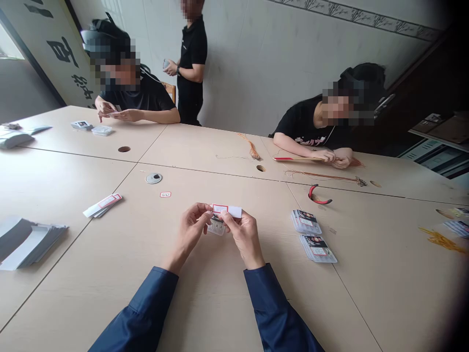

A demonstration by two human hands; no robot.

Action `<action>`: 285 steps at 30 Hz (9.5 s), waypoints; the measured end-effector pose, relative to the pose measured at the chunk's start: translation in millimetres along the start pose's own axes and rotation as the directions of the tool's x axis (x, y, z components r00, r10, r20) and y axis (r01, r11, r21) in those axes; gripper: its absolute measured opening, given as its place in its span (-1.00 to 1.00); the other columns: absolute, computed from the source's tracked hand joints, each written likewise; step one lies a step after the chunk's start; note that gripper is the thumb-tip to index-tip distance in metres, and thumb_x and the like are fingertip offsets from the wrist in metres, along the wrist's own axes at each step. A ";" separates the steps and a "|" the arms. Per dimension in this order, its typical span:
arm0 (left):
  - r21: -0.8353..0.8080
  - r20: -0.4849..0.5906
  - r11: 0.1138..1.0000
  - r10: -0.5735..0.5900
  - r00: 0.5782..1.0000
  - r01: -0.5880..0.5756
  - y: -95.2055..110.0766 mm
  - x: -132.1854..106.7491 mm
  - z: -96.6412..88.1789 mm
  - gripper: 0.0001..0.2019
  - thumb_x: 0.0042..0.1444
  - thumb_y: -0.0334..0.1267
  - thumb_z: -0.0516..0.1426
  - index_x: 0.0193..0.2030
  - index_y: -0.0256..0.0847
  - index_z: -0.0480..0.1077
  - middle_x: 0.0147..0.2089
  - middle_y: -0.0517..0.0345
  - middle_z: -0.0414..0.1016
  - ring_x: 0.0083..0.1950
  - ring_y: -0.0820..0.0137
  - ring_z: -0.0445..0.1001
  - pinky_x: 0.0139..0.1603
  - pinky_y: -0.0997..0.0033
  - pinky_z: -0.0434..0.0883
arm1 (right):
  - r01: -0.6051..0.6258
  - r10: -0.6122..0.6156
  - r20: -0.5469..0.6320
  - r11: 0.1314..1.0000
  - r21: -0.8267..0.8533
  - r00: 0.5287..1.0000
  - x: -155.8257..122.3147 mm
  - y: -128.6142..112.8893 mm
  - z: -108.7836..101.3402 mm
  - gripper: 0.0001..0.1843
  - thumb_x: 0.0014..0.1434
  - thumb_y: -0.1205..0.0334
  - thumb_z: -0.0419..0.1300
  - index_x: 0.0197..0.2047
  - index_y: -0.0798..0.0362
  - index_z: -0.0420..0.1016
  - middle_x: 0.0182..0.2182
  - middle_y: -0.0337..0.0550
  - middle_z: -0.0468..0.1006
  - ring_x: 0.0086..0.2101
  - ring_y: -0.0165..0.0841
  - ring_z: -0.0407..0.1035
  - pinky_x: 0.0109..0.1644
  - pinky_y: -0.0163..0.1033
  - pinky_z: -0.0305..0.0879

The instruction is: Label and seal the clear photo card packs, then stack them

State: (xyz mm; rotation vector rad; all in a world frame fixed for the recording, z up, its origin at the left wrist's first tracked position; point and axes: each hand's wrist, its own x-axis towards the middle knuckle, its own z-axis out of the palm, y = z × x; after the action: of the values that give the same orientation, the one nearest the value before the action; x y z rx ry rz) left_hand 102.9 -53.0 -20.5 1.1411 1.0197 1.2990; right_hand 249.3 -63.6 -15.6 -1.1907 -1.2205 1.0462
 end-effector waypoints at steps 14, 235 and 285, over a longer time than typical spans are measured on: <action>0.153 -0.056 0.988 0.031 0.998 -0.023 -0.3 -0.6 0.8 -0.75 0.10 -0.06 0.22 -0.35 -0.22 0.39 -0.37 0.20 0.46 -0.51 0.54 0.32 -0.51 0.53 0.26 | 0.090 -0.071 0.097 0.973 -0.213 0.993 -5.1 -5.8 2.0 -0.71 0.18 0.04 0.19 -0.22 0.09 0.57 -0.30 -0.13 0.59 -0.35 -0.34 0.43 -0.30 -0.33 0.36; -0.380 0.133 0.889 -0.220 0.966 0.255 -3.5 0.7 0.7 -0.71 0.10 -0.27 0.20 -0.02 -0.15 0.37 -0.34 0.21 0.52 -0.35 0.48 0.48 -0.29 0.53 0.43 | 0.151 -0.186 -0.082 0.933 -0.326 0.979 -15.0 1.3 22.3 -0.83 0.17 0.16 0.18 -0.28 0.03 0.58 -0.30 -0.19 0.63 -0.34 -0.32 0.48 -0.20 -0.30 0.40; -0.359 0.167 0.903 -0.188 0.968 0.237 -5.3 1.6 -0.1 -0.67 0.14 -0.22 0.18 0.05 -0.13 0.35 -0.17 0.10 0.58 -0.27 0.38 0.54 -0.21 0.38 0.50 | 0.110 -0.154 -0.129 0.949 -0.296 0.980 -11.8 2.9 21.5 -0.82 0.16 0.18 0.18 -0.28 0.06 0.58 -0.31 -0.17 0.64 -0.38 -0.35 0.49 -0.25 -0.32 0.42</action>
State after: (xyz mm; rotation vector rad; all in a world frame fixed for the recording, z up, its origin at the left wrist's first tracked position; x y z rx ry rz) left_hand 103.8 -51.1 -25.6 0.7833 0.7352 1.1659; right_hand 227.1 -73.0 -20.5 -1.3628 -1.3440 0.6805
